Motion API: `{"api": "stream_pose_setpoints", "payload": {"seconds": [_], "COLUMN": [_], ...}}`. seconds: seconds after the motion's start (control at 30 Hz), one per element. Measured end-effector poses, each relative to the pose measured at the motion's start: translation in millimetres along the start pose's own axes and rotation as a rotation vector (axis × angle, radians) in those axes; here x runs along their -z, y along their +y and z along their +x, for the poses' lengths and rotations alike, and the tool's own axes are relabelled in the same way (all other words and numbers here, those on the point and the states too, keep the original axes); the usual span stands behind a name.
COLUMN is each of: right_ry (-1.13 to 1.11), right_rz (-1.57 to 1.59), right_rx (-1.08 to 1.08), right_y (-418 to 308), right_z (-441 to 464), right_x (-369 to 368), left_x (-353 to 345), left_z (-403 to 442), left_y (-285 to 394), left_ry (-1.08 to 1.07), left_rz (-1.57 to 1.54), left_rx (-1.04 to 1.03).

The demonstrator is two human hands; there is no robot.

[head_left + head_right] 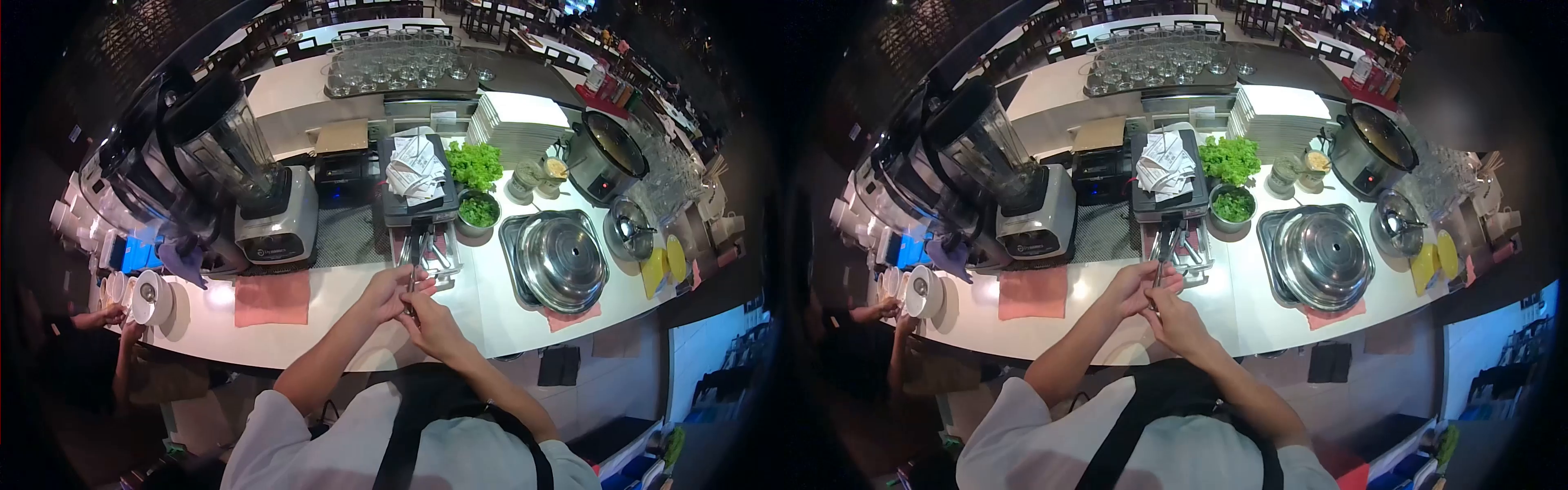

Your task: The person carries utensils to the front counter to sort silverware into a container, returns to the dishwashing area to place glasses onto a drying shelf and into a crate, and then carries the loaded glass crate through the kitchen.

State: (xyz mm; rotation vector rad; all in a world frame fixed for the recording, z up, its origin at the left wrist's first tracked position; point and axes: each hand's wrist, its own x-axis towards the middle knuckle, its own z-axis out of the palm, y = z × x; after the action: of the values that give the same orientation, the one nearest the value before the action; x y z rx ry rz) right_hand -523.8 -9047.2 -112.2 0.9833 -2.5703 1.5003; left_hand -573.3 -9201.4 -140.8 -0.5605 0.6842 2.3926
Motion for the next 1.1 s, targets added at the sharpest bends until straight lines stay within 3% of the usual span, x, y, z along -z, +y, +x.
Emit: {"api": "stream_pose_setpoints", "payload": {"seconds": [0.23, 0.3, 0.4, 0.5, 0.6, 0.73, 0.97, 1.1], "right_ry": [0.056, 0.101, 0.038, 0.073, 0.123, 0.067, 0.165, 0.284], "right_rz": [-0.016, -0.317, -0.419, -0.357, -0.404, -0.403, -0.655, -0.492], "right_rx": [0.044, 0.122, 0.266, 0.084, 0.133, 0.131, -0.073, 0.048], "right_y": [22, 36, 38, 47, 60, 74, 64, 43], "right_z": [37, 51, 77, 87, 88, 80, 69, 61], "right_x": [-12, -14, -12, -28, -36, -30, -33, 6], "left_x": [3, 9, 9, 26, 29, 41, 34, 59], "left_z": [-21, -33, -50, -40, -39, -30, 9, 50], "left_y": [27, 30, 29, 19, 4, -2, 1, -5], "left_ry": [0.011, 0.050, 0.080, 0.205, 0.296, 0.241, 0.344, 0.414], "left_rz": [0.613, 0.730, 0.671, 0.643, 0.585, 0.573, 0.693, 1.018], "left_rx": [-0.089, -0.158, -0.305, -0.343, -0.435, -0.507, -0.581, -0.786]}}
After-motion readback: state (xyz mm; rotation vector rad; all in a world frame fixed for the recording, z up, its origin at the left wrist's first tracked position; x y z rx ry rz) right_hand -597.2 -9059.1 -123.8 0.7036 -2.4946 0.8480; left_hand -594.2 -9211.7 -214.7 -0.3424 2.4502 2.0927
